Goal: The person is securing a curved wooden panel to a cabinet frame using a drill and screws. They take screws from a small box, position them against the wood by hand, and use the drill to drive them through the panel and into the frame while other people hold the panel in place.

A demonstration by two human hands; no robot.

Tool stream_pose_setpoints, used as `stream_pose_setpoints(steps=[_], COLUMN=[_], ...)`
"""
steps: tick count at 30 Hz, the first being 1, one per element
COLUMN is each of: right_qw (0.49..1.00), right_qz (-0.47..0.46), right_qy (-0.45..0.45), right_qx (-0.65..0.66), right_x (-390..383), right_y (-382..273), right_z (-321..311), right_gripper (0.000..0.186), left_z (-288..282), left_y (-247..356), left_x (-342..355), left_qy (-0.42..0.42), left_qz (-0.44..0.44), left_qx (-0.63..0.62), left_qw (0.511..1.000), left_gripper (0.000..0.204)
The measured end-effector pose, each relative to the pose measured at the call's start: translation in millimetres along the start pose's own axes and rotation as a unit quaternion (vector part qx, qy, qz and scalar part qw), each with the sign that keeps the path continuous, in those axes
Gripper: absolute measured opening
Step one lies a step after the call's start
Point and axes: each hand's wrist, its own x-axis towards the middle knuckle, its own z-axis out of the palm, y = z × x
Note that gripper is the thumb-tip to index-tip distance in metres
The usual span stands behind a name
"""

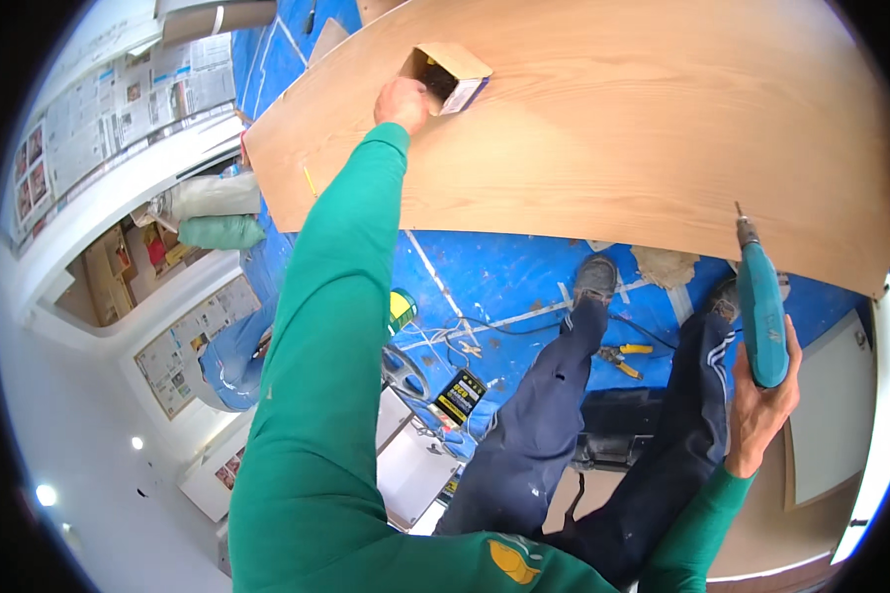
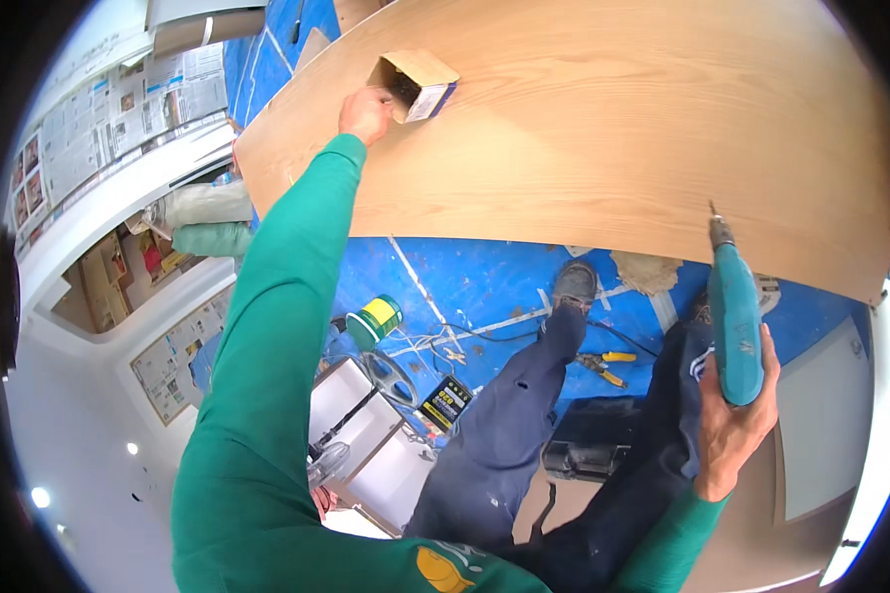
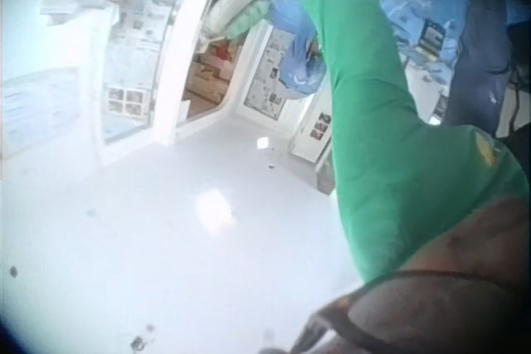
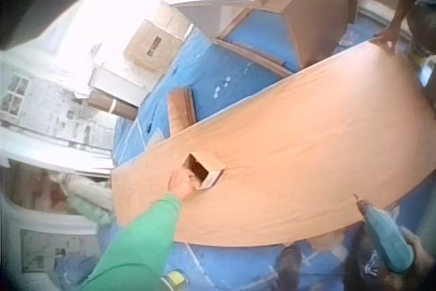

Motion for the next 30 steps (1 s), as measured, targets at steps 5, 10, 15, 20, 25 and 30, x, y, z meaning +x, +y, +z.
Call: stream_pose_setpoints(steps=[5, 10, 15, 20, 25, 30], right_qw=[0.994, 0.989, 0.984, 0.984, 0.986, 0.982], right_qz=[0.012, -0.04, 0.032, 0.063, 0.056, 0.059], right_qy=[-0.074, -0.125, -0.162, -0.15, -0.121, -0.168], right_qx=[0.078, 0.064, 0.071, 0.078, 0.095, 0.068], right_x=[-10, -25, -15, -1, 9, -6], right_y=[-10, 15, 17, 25, 28, 17], right_z=[55, 83, 84, 76, 80, 89], right_gripper=[0.069, 0.07, 0.068, 0.063, 0.063, 0.062], left_z=[-36, -1, -5, -16, -49, -58], left_y=[61, 71, 64, 43, 41, 136], left_x=[-9, -5, -2, -25, -81, -261], left_qy=[-0.002, 0.052, 0.015, 0.052, 0.126, -0.125], left_qz=[-0.033, -0.107, -0.091, -0.038, -0.078, -0.282], left_qx=[0.164, 0.202, 0.158, 0.118, -0.133, -0.485], left_qw=[0.986, 0.972, 0.983, 0.991, 0.98, 0.818], left_gripper=[0.03, 0.026, 0.025, 0.022, 0.014, 0.013])
